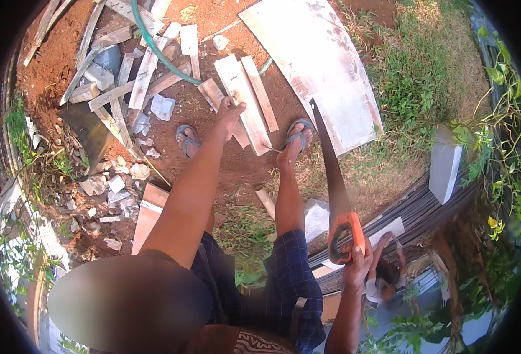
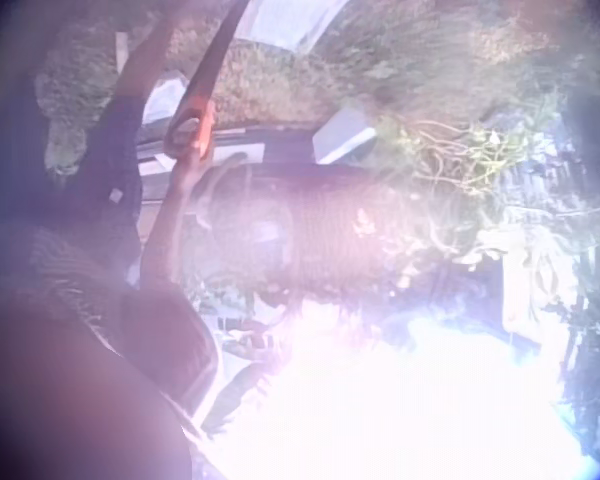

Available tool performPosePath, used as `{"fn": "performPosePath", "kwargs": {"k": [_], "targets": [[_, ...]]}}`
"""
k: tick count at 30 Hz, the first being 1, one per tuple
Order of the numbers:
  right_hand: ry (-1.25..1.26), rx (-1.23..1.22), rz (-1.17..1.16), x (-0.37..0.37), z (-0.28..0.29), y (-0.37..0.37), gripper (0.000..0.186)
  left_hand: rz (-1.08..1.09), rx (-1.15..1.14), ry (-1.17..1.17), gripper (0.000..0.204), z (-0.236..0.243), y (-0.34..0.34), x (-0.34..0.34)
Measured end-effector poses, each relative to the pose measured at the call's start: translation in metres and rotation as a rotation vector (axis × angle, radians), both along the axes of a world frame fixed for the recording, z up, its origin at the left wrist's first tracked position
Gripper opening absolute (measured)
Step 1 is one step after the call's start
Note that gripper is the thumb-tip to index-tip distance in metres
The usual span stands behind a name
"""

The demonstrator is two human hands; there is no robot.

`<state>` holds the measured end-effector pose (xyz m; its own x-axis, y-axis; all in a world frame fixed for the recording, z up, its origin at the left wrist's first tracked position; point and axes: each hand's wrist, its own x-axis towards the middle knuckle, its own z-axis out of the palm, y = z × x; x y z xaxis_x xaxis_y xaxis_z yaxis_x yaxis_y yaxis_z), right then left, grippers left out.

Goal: The person sits on the ground and uses a hand saw to cut a piece of wood resting on a pile of metal rods. After cutting, the person gathers the cut pieces and places them on the ground.

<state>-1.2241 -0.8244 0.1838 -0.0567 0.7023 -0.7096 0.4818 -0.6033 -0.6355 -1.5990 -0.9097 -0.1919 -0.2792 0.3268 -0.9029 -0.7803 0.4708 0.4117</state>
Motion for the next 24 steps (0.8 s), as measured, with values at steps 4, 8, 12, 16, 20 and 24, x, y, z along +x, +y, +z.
{"fn": "performPosePath", "kwargs": {"k": [4,8,12,16,20,24], "targets": [[0.036,-0.058,-0.034,0.038,-0.011,0.015,0.070,0.006,0.011,-0.107,0.071,-0.046,0.016,0.002],[0.061,-0.068,-0.103,0.042,-0.018,0.023,0.087,0.006,-0.042,-0.054,0.059,-0.054,0.025,-0.003],[0.245,-0.116,-0.162,0.047,-0.012,0.034,0.078,0.053,-0.044,-0.095,0.061,-0.014,0.032,-0.009],[0.136,-0.113,-0.113,0.021,0.008,0.045,0.066,0.055,-0.014,-0.116,0.073,0.028,0.023,-0.023],[0.188,-0.034,-0.183,0.009,0.025,0.043,0.044,-0.020,-0.025,-0.028,0.059,0.063,0.020,-0.041],[0.262,-0.006,-0.394,0.004,0.046,0.025,0.036,-0.278,-0.100,0.260,0.048,0.132,0.046,-0.058]]}}
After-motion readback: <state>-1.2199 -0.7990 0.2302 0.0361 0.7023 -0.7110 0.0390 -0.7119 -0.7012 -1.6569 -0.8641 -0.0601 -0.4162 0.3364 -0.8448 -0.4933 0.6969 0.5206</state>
